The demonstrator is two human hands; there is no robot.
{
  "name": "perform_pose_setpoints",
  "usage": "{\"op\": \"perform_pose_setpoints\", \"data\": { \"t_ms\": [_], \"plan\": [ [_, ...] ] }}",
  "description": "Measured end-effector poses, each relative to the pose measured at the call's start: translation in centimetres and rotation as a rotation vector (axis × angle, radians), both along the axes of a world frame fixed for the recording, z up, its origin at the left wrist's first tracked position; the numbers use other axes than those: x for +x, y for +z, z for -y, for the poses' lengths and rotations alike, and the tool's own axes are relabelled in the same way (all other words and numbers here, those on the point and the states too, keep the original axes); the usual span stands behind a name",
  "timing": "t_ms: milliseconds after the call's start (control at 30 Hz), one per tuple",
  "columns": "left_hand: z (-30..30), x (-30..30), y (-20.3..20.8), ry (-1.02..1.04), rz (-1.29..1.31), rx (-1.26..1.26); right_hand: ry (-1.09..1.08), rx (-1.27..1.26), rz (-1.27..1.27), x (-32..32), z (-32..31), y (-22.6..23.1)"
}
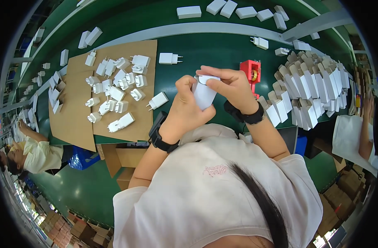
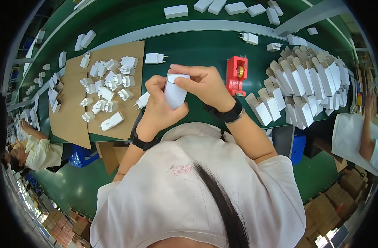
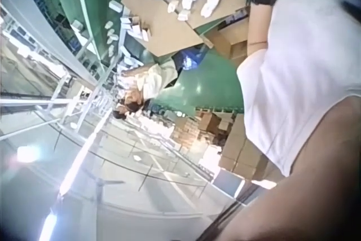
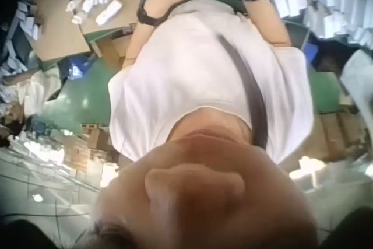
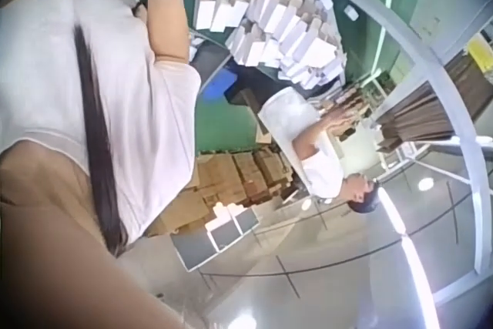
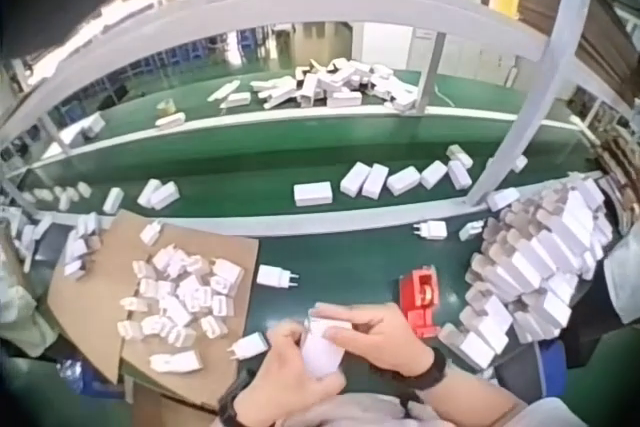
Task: The person packages power adapters by hand, picking up a box from a conveyor belt, inserting an adapter into it, and folding the flaps to close it. This process is repeated for several units, with the person occasionally moving stacks of boxes to clear the work area.
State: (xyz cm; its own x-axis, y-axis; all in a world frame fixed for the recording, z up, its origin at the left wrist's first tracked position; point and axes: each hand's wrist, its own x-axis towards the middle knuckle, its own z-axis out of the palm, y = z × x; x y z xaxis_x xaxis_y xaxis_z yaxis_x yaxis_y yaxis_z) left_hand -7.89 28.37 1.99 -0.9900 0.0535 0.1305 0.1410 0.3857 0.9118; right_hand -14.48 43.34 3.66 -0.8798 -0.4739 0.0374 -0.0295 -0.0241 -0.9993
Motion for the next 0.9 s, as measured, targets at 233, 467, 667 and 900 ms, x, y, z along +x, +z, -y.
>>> {"op": "perform_pose_setpoints", "data": {
  "t_ms": [233,467,667,900],
  "plan": [
    [-0.2,0.4,0.4,0.019,-0.064,-0.099,0.125,0.003,0.220,-0.1,-0.7,0.1],
    [0.2,-0.6,-0.4,-0.022,-0.028,-0.099,0.183,0.011,-0.058,1.0,-0.8,-1.5],
    [0.4,-2.9,-2.0,0.123,0.092,0.005,0.126,0.258,-0.055,-2.7,0.8,-2.4],
    [3.2,-3.5,-3.7,0.554,0.031,0.136,-0.386,0.293,0.083,-23.1,8.6,-14.4]
  ]
}}
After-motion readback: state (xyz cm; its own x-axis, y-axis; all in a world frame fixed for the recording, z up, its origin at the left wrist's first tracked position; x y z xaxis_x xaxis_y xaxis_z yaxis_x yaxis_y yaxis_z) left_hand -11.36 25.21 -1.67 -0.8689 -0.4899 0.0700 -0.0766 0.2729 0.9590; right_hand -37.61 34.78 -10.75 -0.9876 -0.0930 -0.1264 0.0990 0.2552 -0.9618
